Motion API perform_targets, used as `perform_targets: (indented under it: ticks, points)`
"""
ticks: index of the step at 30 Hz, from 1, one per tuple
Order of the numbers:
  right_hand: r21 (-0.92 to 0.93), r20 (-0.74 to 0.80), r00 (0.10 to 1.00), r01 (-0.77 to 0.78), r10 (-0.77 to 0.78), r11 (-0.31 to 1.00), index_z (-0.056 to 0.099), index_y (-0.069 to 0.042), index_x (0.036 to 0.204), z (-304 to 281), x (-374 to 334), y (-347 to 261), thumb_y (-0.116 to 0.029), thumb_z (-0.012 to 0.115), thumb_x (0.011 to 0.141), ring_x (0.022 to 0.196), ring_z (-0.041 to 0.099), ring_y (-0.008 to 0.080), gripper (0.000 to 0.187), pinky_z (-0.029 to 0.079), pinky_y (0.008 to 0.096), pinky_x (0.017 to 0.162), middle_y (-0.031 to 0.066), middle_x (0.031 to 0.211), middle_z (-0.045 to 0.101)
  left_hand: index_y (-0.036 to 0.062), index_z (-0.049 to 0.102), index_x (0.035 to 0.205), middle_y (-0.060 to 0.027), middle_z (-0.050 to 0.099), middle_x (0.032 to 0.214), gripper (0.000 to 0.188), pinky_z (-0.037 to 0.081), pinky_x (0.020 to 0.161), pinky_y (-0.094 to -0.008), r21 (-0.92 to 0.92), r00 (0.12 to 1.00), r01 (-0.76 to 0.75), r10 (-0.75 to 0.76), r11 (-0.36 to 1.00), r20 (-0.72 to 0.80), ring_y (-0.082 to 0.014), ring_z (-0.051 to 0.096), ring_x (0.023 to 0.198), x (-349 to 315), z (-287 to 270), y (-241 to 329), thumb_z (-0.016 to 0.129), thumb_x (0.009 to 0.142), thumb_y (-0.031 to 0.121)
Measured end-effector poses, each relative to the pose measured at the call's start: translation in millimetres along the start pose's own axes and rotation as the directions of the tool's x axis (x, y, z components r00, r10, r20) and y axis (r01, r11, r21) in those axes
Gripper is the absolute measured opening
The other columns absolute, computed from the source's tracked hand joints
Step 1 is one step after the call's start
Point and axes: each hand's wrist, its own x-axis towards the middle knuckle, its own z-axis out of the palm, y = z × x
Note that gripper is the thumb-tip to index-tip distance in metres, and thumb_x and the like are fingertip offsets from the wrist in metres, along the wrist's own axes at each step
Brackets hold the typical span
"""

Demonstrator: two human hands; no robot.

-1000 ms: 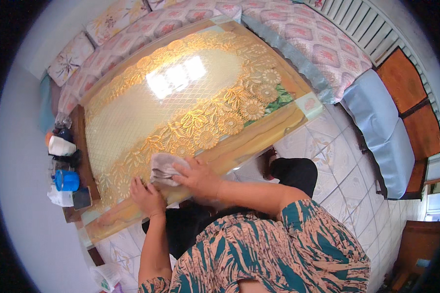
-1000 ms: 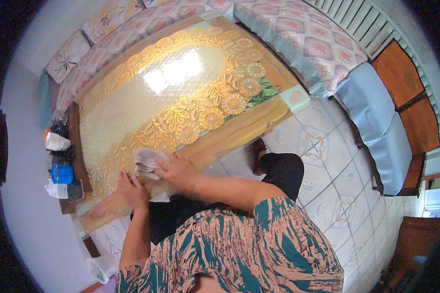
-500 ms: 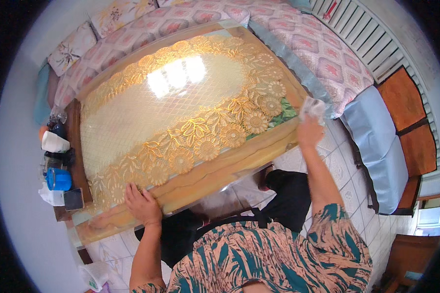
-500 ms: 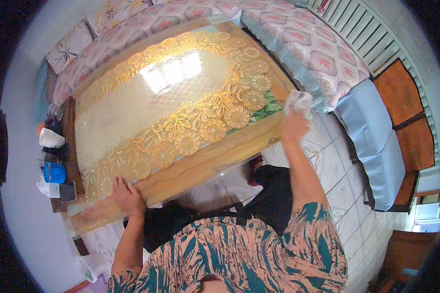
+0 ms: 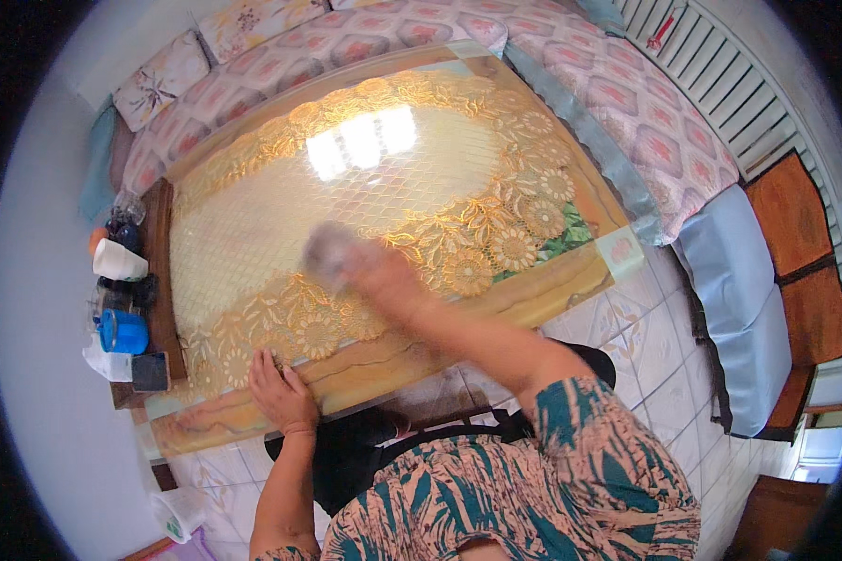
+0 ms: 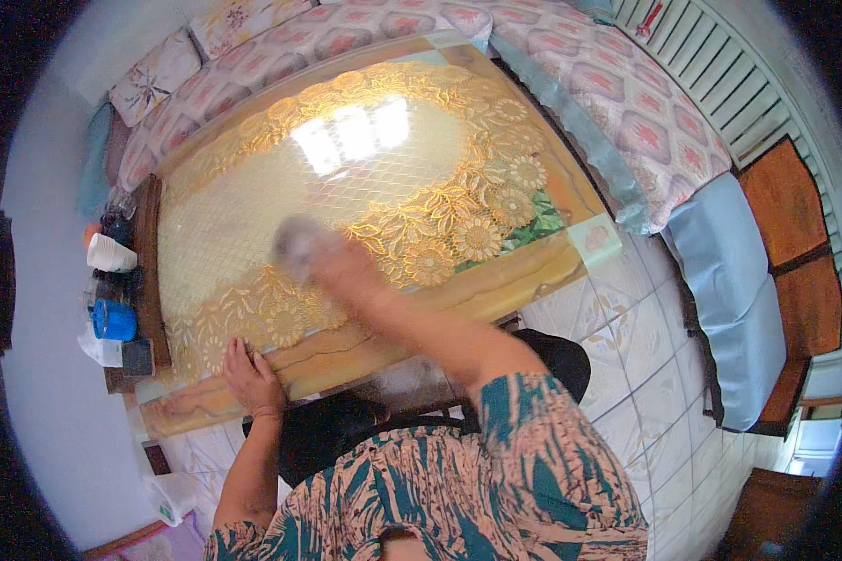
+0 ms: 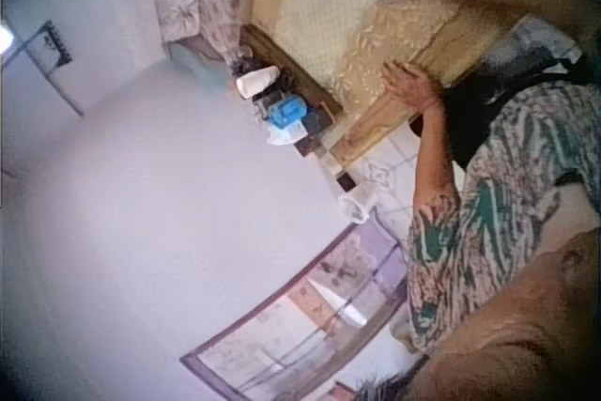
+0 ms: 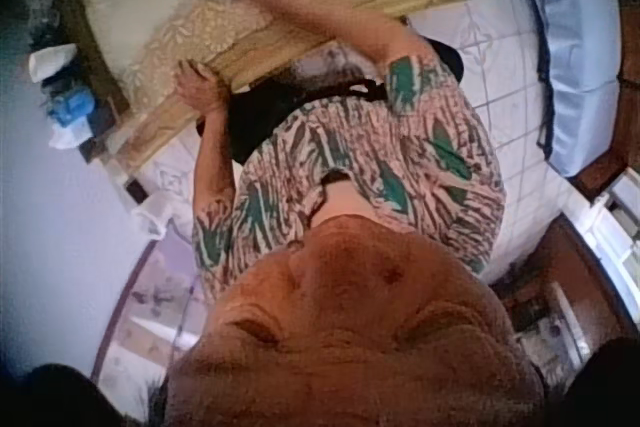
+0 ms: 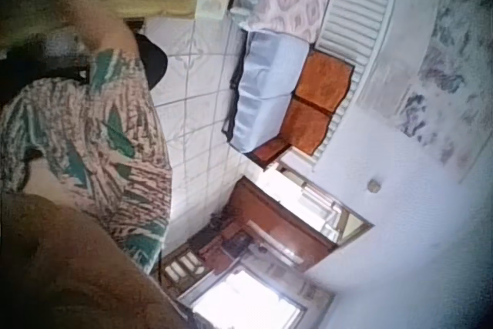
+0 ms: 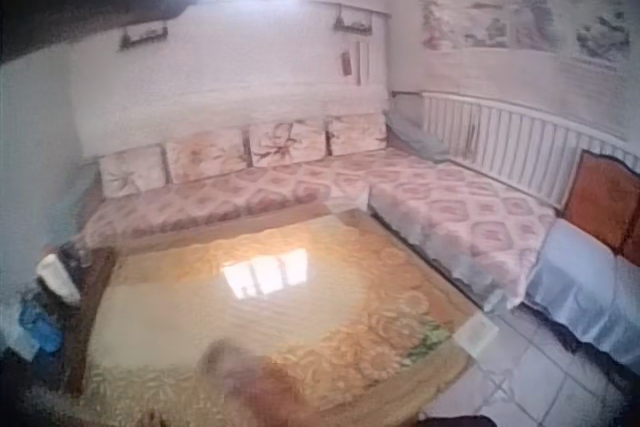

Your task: The person wipes the glass surface and decorative lace border of a table using a cloth. They then wipe the top surfaces and sides of a white radiator and its wooden trim.

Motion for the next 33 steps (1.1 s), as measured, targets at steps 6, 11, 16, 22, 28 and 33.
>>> perform_targets:
  ticks: [6,11,16,22,28,33]
  points:
    - [-0.522,-0.263,0.855,-0.516,0.447,0.679,0.059,-0.008,0.116,-171,-70,176,-0.02,0.049,0.085,0.101,0.056,0.0351,0.035,0.045,0.0455,0.087,0.0147,0.118,0.057,0.0006,0.046,0.133,-0.0172,0.045,0.139,0.047,0.025,0.111,-0.0467,-0.021,1.0,0.013,-0.013,1.0,0.008,-0.0354,0.038,0.129,0,-3,5,0.048,0.089,0.018]
    - [-0.572,-0.611,0.49,-0.816,0.622,0.081,0.063,-0.025,0.114,-203,-145,175,-0.024,0.052,0.086,0.106,0.054,0.0333,0.03,0.045,0.0512,0.083,0.0033,0.13,0.053,-0.0004,0.047,0.13,-0.0176,0.044,0.139,0.045,0.027,0.109,-0.0464,0.002,0.999,0.035,-0.035,0.999,0.013,-0.0365,0.038,0.128,-1,-3,5,0.048,0.089,0.017]
    - [-0.674,-0.396,0.804,-0.582,0.443,0.454,0.061,-0.012,0.117,-135,-122,91,-0.021,0.053,0.083,0.102,0.055,0.0331,0.036,0.043,0.0499,0.083,0.0129,0.128,0.055,-0.0004,0.049,0.128,-0.0169,0.045,0.138,0.043,0.029,0.108,-0.0461,0.045,0.999,0.031,-0.032,0.999,0.014,-0.0363,0.039,0.127,2,-6,9,0.05,0.088,0.016]
    - [-0.205,0.13,0.991,0.067,-0.041,0.977,0.056,-0.013,0.124,-20,-93,-103,-0.022,0.05,0.089,0.118,0.049,0.0378,0.036,0.039,0.0555,0.097,0.0145,0.138,0.046,0.0017,0.051,0.127,-0.0143,0.048,0.136,0.043,0.032,0.106,-0.0456,0.015,0.999,0.03,-0.029,0.999,-0.039,-0.0351,0.041,0.125,3,4,3,0.052,0.086,0.016]
    - [-0.114,0.092,0.989,0.13,-0.12,0.985,0.062,-0.013,0.115,-79,-118,-35,-0.015,0.06,0.083,0.115,0.051,0.0378,0.032,0.04,0.0502,0.097,0.0159,0.129,0.054,0.0038,0.053,0.125,-0.0131,0.049,0.134,0.044,0.035,0.104,-0.0444,0.023,0.993,0.057,-0.054,0.998,-0.106,-0.0331,0.043,0.123,-3,1,-10,0.056,0.083,0.017]
    - [-0.559,-0.316,0.919,-0.382,0.237,0.736,0.058,-0.019,0.126,-173,-200,96,-0.017,0.058,0.081,0.11,0.055,0.036,0.045,0.044,0.0521,0.089,0.0107,0.134,0.053,0.004,0.053,0.124,-0.0132,0.049,0.133,0.044,0.035,0.104,-0.0445,-0.012,0.993,0.031,-0.032,0.999,-0.114,-0.0319,0.043,0.124,2,6,13,0.056,0.082,0.018]
